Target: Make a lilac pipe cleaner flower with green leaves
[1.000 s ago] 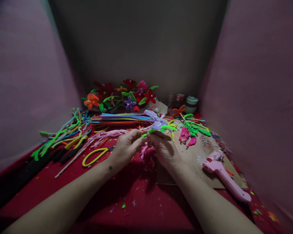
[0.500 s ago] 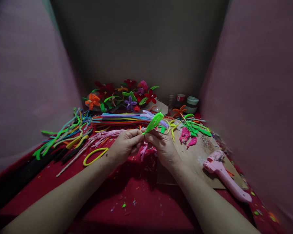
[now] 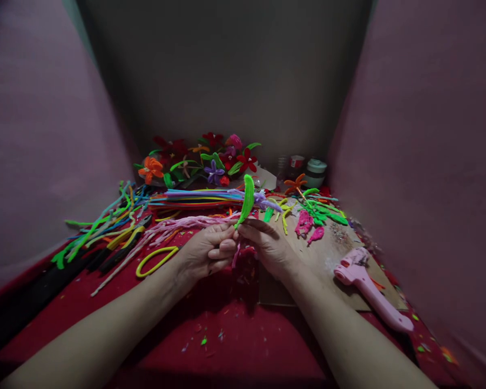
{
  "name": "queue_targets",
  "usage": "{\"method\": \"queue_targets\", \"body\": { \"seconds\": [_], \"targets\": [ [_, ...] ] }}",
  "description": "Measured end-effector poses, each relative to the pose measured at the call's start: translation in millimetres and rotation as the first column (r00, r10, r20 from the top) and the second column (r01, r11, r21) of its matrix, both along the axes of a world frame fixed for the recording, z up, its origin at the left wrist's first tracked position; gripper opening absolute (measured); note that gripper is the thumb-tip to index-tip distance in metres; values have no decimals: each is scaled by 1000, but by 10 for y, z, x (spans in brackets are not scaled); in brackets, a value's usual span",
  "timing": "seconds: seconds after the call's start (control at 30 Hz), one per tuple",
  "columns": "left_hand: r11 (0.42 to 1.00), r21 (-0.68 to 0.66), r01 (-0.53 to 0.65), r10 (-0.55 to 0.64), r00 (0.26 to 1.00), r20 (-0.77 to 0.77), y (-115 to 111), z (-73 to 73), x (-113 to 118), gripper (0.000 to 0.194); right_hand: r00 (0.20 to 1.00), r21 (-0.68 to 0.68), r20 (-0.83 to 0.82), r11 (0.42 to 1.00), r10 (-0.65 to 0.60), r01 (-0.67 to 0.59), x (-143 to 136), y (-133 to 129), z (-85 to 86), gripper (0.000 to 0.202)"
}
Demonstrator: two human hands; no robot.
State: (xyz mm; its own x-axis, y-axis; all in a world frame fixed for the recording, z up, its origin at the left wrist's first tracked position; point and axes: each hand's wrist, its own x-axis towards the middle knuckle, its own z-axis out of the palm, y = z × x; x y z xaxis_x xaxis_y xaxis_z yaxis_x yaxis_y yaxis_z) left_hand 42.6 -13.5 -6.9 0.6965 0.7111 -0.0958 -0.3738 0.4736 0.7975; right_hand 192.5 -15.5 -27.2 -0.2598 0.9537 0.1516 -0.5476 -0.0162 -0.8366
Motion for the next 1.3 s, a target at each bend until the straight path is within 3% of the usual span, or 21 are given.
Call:
{"method": "queue_targets", "body": {
  "seconds": [0.17,0.27,0.33,0.43,0.47,0.5,0.57,0.7,0.77,0.97,1.3],
  "targets": [
    [997,71,-33,40,994,-105,-20,61,16,17,998,16,5,998,-58,58,-19,-7,31,6],
    [939,325,-110,213,930,-299,-53,83,43,23,995,55,56,995,-88,85,-27,1,3,4],
    [776,610,-162,463,803,-376,-84,65,64,24,991,61,51,991,-121,118,-35,6,-26,1],
    [433,892,-129,744,609,-274,-124,10,82,18,980,56,47,980,-193,191,-51,4,-57,5],
    [371,922,-115,778,581,-241,-130,-6,83,16,976,64,69,978,-205,201,-57,0,-63,4],
    [356,928,-109,788,570,-235,-131,-15,82,17,972,76,96,975,-214,207,-62,-4,-65,4],
    [430,893,-135,759,589,-277,-120,-14,77,23,966,107,145,974,-213,199,-71,-12,-64,8],
    [706,671,-227,576,735,-358,-77,47,71,26,979,128,148,984,-140,122,-80,-30,-35,12],
    [790,560,-249,500,791,-353,-67,82,71,24,986,130,127,988,-104,87,-82,-40,-4,12],
    [855,439,-277,434,846,-310,-68,105,72,24,996,63,58,996,-72,68,-79,-57,83,10],
    [946,248,-207,267,934,-237,-48,68,51,28,1000,45,17,999,-24,23,-26,-15,29,5]
  ]
}}
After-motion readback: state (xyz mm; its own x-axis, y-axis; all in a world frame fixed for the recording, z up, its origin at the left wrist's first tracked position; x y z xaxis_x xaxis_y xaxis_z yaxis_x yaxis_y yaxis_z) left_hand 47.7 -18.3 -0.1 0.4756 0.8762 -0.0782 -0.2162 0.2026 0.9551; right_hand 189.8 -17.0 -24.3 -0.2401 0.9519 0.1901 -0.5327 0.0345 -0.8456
